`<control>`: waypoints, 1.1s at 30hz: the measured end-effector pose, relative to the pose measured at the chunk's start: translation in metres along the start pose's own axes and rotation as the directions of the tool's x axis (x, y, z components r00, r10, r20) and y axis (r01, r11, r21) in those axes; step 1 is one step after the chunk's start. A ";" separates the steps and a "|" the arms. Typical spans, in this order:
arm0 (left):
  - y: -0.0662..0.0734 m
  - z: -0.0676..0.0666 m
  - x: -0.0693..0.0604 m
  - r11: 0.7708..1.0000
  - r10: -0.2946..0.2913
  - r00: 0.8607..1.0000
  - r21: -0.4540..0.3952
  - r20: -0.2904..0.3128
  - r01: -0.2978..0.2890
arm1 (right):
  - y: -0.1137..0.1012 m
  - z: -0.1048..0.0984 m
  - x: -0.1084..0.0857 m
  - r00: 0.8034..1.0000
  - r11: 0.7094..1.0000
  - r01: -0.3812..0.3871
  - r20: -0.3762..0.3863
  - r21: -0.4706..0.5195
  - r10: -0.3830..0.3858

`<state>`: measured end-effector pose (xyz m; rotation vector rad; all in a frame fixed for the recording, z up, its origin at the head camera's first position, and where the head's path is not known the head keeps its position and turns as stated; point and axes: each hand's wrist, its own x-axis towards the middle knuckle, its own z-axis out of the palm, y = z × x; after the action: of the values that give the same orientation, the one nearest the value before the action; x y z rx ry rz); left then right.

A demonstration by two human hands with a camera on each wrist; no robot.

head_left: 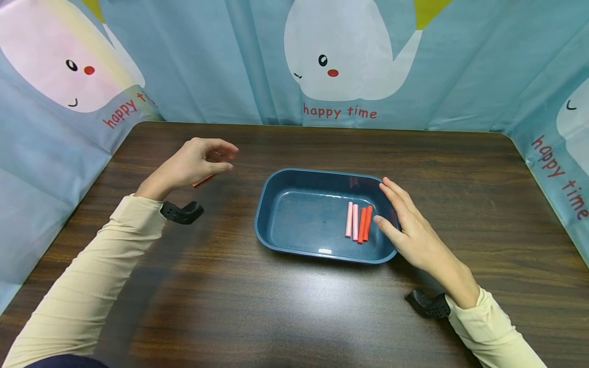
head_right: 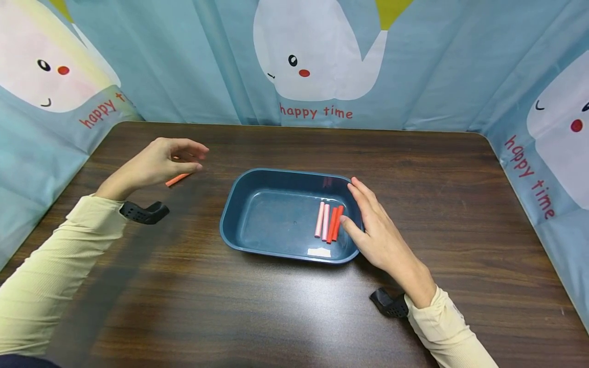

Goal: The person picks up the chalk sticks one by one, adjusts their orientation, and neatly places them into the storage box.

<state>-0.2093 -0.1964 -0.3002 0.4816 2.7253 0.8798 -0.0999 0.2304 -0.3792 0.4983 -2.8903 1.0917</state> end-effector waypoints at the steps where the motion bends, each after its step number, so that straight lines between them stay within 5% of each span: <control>1: -0.002 0.000 0.000 1.000 0.002 1.000 0.011 -0.009 -0.002 | 0.000 0.000 0.000 1.000 1.000 0.000 -0.001 -0.001 0.000; 14: -0.025 0.002 0.001 0.999 -0.025 0.998 0.047 -0.050 0.027 | 0.000 -0.001 0.000 1.000 1.000 -0.006 0.002 -0.007 0.006; 33: -0.060 0.023 0.006 0.983 -0.086 0.994 0.157 -0.067 0.095 | 0.002 0.000 -0.001 1.000 1.000 0.000 -0.007 -0.006 0.000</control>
<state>-0.2218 -0.2278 -0.3554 0.3626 2.8616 0.6672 -0.1000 0.2322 -0.3806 0.4938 -2.8868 1.0818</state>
